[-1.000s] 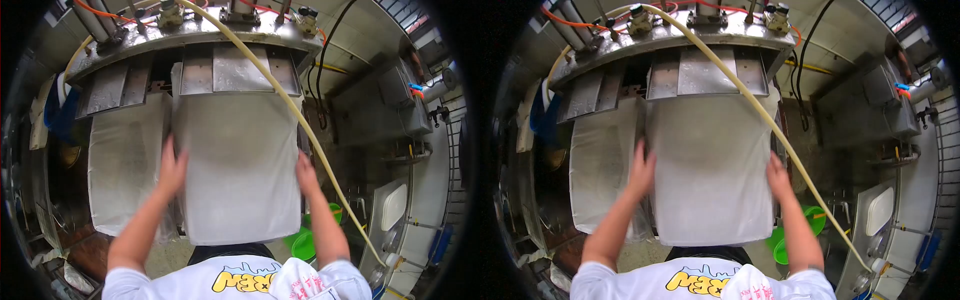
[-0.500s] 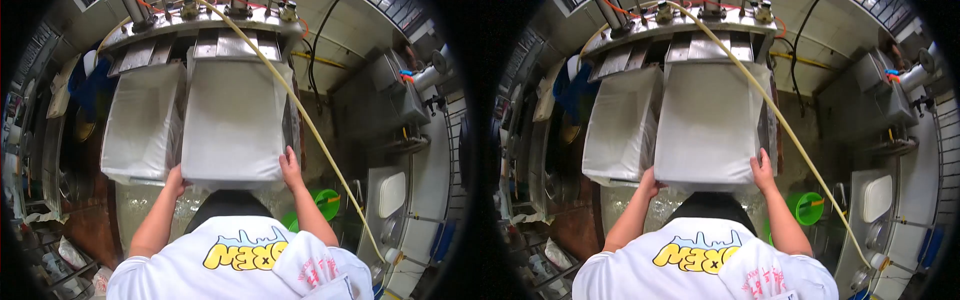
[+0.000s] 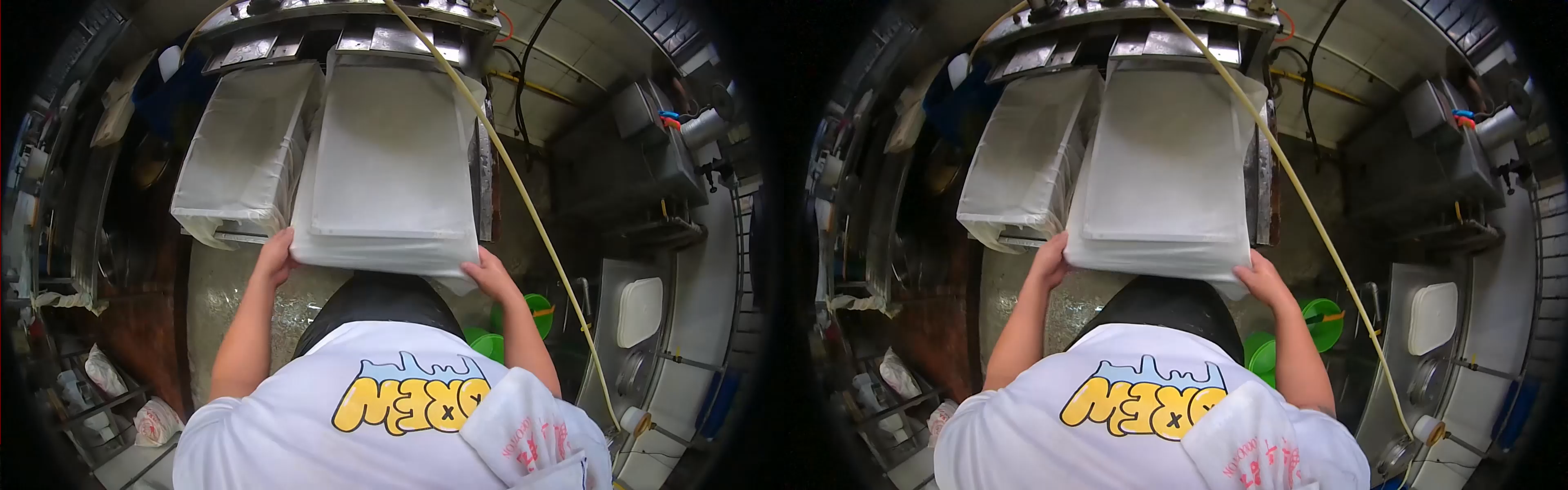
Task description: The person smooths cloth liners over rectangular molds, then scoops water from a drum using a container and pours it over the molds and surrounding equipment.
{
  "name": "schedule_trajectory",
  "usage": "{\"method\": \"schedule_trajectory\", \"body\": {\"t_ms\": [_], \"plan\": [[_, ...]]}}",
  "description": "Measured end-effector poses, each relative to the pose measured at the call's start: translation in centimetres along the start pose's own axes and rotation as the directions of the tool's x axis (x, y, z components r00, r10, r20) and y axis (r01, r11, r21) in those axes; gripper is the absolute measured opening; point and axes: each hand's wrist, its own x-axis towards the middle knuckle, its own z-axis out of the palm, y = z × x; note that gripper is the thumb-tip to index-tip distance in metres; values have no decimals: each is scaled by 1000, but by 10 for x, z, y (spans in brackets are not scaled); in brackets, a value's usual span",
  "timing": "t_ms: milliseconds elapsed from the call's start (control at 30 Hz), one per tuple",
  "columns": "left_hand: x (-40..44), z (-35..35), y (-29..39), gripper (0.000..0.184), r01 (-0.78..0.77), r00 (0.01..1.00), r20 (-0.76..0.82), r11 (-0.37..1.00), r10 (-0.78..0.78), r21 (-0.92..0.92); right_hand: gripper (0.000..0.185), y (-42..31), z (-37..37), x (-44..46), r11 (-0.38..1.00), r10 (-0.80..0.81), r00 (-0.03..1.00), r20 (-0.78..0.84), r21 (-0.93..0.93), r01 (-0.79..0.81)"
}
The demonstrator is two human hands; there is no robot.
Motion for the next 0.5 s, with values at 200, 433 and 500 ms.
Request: {"method": "schedule_trajectory", "body": {"t_ms": [200,433,500], "plan": [[-96,14,81,23,-236,968,-8,918,252,320,46,-19,-44,-53,933,76,996,-35,355,-59],[33,6,-35,50,-513,812,360,267,460,816,71,29,-48,-17,870,-93,956,-280,-489,-59],[36,28,-39,45,-401,895,321,245,310,883,69,24,-26,5,976,1,964,-266,-208,-59]]}}
